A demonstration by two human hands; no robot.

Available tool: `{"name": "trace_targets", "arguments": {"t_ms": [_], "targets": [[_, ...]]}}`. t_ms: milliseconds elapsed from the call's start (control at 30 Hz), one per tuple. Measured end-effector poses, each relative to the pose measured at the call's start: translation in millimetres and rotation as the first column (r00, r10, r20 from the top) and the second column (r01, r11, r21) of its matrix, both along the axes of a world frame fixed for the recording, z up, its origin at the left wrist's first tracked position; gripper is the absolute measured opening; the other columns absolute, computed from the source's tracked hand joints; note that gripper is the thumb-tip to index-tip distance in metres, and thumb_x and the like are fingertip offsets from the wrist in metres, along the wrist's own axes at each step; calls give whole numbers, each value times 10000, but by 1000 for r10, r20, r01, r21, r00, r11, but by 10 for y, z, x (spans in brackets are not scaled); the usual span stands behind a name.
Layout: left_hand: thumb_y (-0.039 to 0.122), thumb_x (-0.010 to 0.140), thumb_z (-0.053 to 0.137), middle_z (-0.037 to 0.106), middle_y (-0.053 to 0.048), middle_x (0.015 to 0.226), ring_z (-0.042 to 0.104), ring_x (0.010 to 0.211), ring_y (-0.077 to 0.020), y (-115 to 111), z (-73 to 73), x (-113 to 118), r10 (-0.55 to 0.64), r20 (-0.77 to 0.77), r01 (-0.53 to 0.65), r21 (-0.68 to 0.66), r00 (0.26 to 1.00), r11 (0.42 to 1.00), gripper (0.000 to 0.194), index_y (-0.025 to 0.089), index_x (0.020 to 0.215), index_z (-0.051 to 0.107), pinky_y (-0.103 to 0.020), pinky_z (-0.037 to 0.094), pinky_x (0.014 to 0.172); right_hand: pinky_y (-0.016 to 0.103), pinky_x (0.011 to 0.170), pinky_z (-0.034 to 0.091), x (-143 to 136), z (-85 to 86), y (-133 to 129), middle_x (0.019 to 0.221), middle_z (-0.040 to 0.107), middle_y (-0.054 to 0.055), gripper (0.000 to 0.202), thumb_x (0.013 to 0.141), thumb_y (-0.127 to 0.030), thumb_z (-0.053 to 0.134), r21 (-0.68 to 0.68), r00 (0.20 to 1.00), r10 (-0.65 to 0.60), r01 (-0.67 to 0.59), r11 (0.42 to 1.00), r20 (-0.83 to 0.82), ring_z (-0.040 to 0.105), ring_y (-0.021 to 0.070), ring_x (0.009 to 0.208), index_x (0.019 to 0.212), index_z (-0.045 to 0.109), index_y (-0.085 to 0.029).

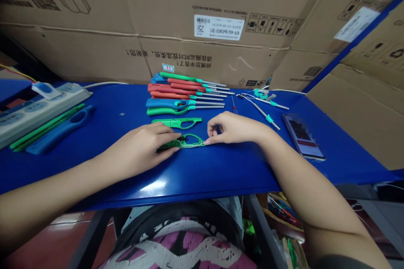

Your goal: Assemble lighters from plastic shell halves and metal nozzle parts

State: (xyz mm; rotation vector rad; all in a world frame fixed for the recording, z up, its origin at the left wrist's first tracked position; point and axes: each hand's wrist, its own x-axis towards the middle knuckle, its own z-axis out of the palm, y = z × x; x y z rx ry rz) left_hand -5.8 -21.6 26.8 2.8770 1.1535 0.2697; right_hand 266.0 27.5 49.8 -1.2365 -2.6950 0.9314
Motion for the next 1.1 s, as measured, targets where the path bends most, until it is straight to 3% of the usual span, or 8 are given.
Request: {"name": "trace_targets", "arguments": {"t_ms": [300,500,600,667,767,867,1000,1100], "targets": [[223,982,540,690,-94,1101,657,1015,-244,71,-132,12,-82,128,93,-89,988,992,284,201,1207,711,-407,566,904,246,548,352,-46,-113,57,670,640,9,334,726,-490,771,-92,982,-167,175,980,84,529,118,596,742,687,-167],[260,1010,485,678,-90,1180,657,1038,-251,97,-141,-7,-124,57,125,-16,991,992,299,238,1145,751,-408,580,886,241,565,367,36,-79,81,667,642,7,393,762,-556,730,-22,997,-81,80,997,-11,537,117,597,771,681,-166],[263,1026,440,682,-101,1184,661,1028,-262,83,-122,0,-150,-9,150,44,989,988,338,229,1129,760,-414,595,854,251,591,382,159,-39,165,676,656,14,444,835,-610,633,118,983,-156,167,979,-99,543,125,598,807,683,-170],[266,1032,422,689,-107,1172,664,1019,-263,70,-112,8,-152,-22,153,67,988,986,358,218,1109,768,-417,601,847,265,618,389,281,-8,249,730,687,35,414,887,-572,580,323,940,-316,340,883,-127,575,148,645,822,683,-176],[259,1031,420,702,-110,1141,666,1001,-259,57,-109,14,-147,-21,148,79,989,986,361,211,1089,774,-410,602,840,298,653,395,528,22,396,894,734,70,262,895,-432,584,591,766,-638,552,588,-80,626,214,782,882,705,-200],[218,1016,442,710,-108,1128,662,1002,-256,63,-124,11,-157,-30,159,85,987,984,335,211,1101,766,-395,598,843,327,738,442,821,-5,547,1039,731,104,207,890,-281,559,632,569,-820,659,408,-63,641,268,938,1000,716,-204],[189,1000,458,716,-101,1128,659,996,-256,86,-146,4,-166,-38,169,104,985,980,322,216,1099,763,-384,593,837,406,916,457,1137,-138,713,1217,661,172,330,898,-206,503,630,451,-892,705,326,-43,581,326,1146,1160,700,-167],[189,995,470,722,-102,1119,661,980,-255,92,-146,6,-174,-38,178,120,984,977,313,220,1096,765,-375,592,816,479,955,447,1242,-275,799,1290,624,194,402,888,-155,480,601,446,-895,717,354,-5,538,363,1224,1229,693,-176]]}}
